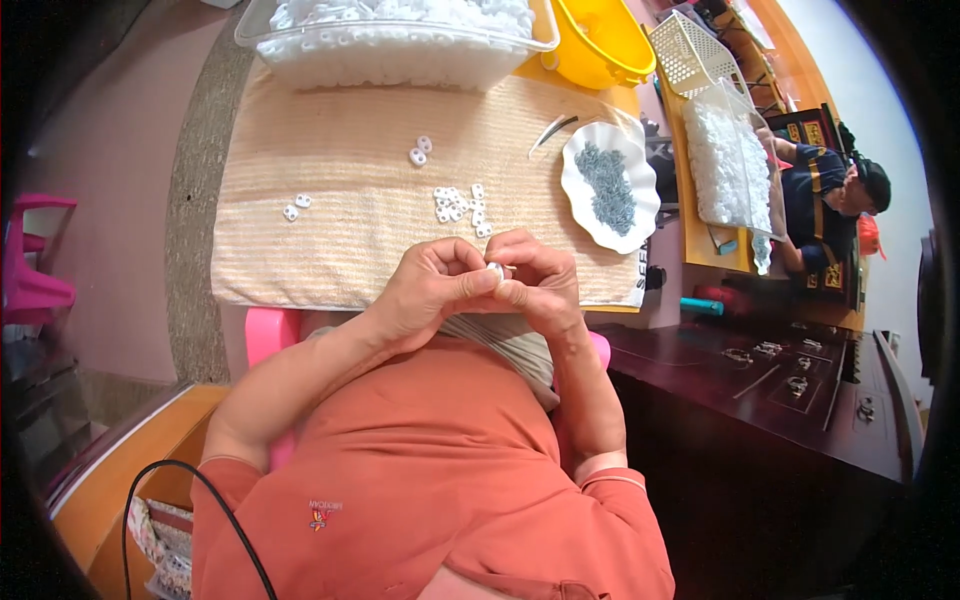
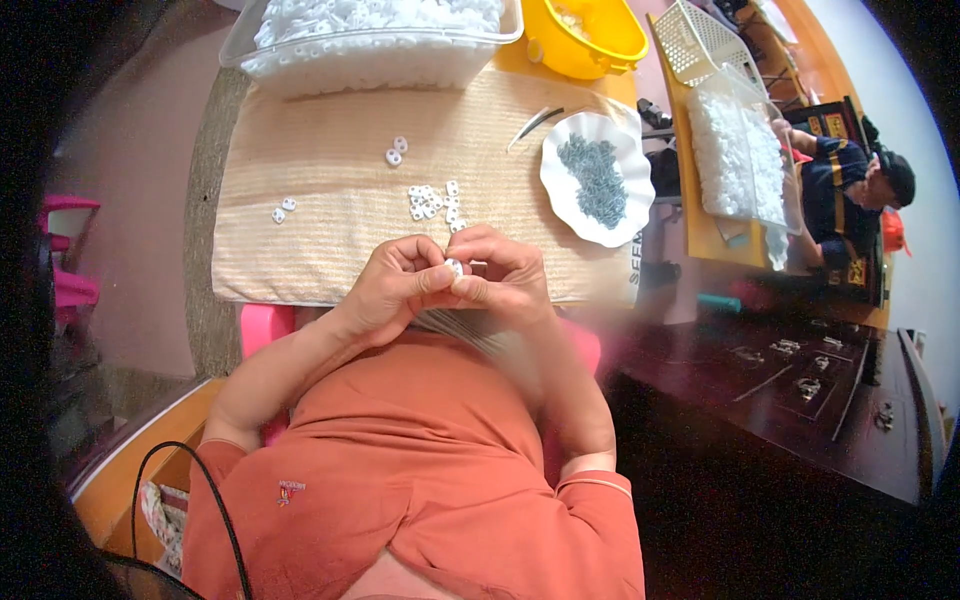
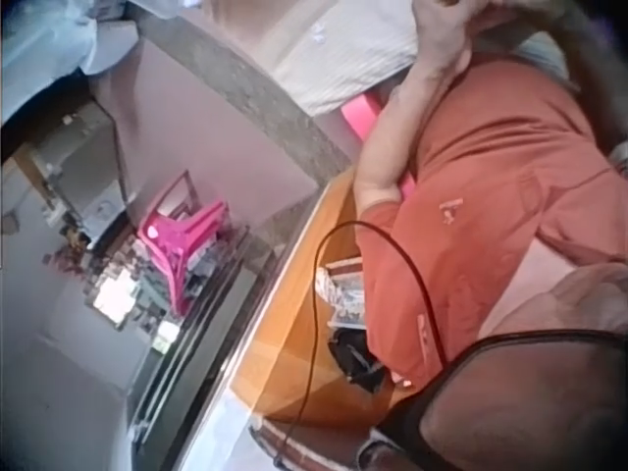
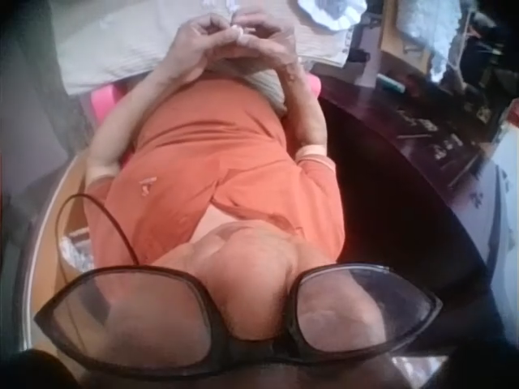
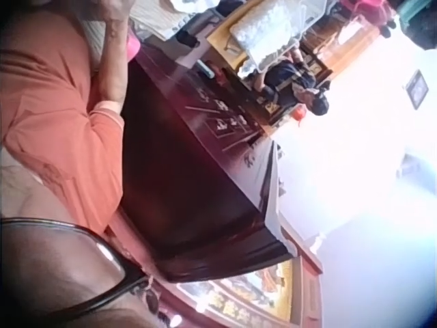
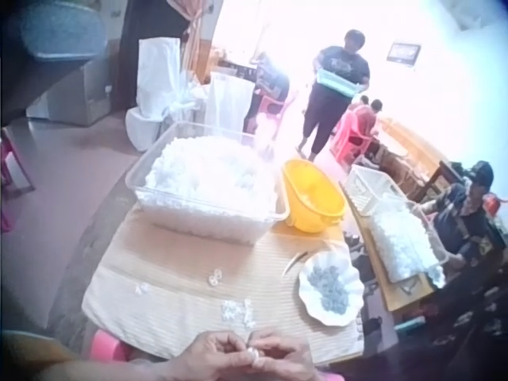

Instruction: Assembling and organizing small white plastic components on a workspace table.

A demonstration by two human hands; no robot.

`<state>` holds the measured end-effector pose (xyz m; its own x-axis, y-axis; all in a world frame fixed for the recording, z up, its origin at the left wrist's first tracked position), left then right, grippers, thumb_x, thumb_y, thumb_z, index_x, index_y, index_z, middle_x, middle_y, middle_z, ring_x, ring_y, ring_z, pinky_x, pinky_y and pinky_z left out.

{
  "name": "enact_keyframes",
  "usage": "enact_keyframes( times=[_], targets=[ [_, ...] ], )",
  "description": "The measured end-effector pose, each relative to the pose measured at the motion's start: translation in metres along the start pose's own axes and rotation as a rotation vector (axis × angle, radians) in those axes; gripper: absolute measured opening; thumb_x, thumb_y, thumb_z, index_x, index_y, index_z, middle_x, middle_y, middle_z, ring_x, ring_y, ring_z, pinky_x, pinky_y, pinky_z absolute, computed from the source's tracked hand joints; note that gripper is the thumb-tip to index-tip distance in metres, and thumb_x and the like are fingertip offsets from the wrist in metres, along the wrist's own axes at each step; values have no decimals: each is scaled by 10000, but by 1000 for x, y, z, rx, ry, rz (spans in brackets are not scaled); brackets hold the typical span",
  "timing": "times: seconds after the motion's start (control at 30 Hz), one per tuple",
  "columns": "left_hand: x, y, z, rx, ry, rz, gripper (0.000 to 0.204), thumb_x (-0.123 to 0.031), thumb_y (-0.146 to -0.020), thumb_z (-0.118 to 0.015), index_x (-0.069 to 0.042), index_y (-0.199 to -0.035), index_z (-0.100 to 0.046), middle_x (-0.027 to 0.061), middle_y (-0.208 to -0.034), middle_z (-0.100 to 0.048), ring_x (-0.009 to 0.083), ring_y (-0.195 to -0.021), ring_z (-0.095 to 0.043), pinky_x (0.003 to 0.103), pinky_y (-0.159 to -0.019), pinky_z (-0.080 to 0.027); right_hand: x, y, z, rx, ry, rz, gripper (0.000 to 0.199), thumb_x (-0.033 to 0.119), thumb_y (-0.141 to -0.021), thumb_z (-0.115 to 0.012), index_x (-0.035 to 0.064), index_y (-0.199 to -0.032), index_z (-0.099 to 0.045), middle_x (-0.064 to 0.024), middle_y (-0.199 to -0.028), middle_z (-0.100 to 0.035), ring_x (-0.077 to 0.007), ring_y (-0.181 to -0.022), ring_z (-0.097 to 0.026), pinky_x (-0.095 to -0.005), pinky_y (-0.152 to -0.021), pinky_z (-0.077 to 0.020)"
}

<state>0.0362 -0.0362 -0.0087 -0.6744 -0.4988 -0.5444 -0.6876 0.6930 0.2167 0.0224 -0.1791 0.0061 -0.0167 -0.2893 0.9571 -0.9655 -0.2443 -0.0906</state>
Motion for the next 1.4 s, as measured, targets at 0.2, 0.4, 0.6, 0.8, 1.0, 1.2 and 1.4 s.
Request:
enact_keyframes(
  times=[0.2, 0.4, 0.6, 0.8, 1.0, 1.2, 1.4],
  targets=[
    [1, 0, 6, -9, 65, 32, 75, -79, -882, -679, -40, -901, -617, 58, -899, -653, 120, -798, -650, 276, -739, -588, 20, -9, -5, -77, 82, -56, 203, -71, -768, -730, -40, -953, -652, -121, -973, -627, -161, -888, -599, -269, -779, -488],
    [0, 4, 8, -139, 91, 69, 89, -114, -901, -660, -42, -896, -608, 141, -1065, -648, 124, -811, -655, 261, -763, -574, 80, -57, 45, -339, 880, 30, 89, -30, -839, -650, -35, -928, -661, -64, -826, -667, -126, -759, -635, -247, -728, -522],
    [3, 3, 3, -98, 13, 97, 76, -78, -880, -675, -32, -915, -625, 177, -1143, -617, 113, -804, -650, 253, -754, -567, 157, -148, 120, -593, 936, 399, 247, 88, -853, -698, -46, -1057, -664, -86, -956, -683, -114, -769, -642, -231, -679, -522],
    [4, 3, 7, -88, 0, 94, 75, -76, -877, -681, -36, -910, -627, 144, -1070, -640, 107, -792, -639, 262, -750, -565, 93, -151, 41, -203, 1084, 344, 283, -62, -778, -694, 20, -1046, -656, -110, -952, -647, -153, -764, -640, -248, -670, -522],
    [6, 1, 9, -74, 4, 46, 97, -103, -879, -690, -48, -904, -614, 88, -988, -650, 112, -780, -637, 273, -734, -567, 25, -150, -17, 92, 1273, 113, 259, 78, -809, -674, 17, -1060, -669, -158, -898, -677, -281, -767, -655, -342, -694, -511],
    [6, 3, 10, -103, -14, 77, 91, -109, -889, -680, -58, -906, -607, 79, -986, -658, 112, -754, -639, 275, -719, -572, 3, -158, -29, 255, 1364, 96, 247, 102, -798, -631, 23, -1029, -668, -152, -905, -662, -351, -861, -639, -403, -752, -499],
    [3, 2, 10, -126, 9, 70, 82, -105, -887, -681, -59, -893, -613, 81, -998, -668, 108, -736, -638, 274, -691, -576, 1, -153, -24, 226, 1311, 109, 160, 48, -779, -622, -2, -926, -657, -159, -896, -662, -345, -842, -642, -385, -735, -503]
  ],
)
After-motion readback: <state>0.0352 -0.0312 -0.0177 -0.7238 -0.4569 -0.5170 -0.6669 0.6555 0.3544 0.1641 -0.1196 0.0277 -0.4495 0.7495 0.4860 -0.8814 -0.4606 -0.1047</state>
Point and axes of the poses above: each hand's wrist, its own y-axis away from the middle knuckle, its own z-axis out of the back of the hand, x = y × z, the point moved 5 cm from there along -y, towards the middle knuckle
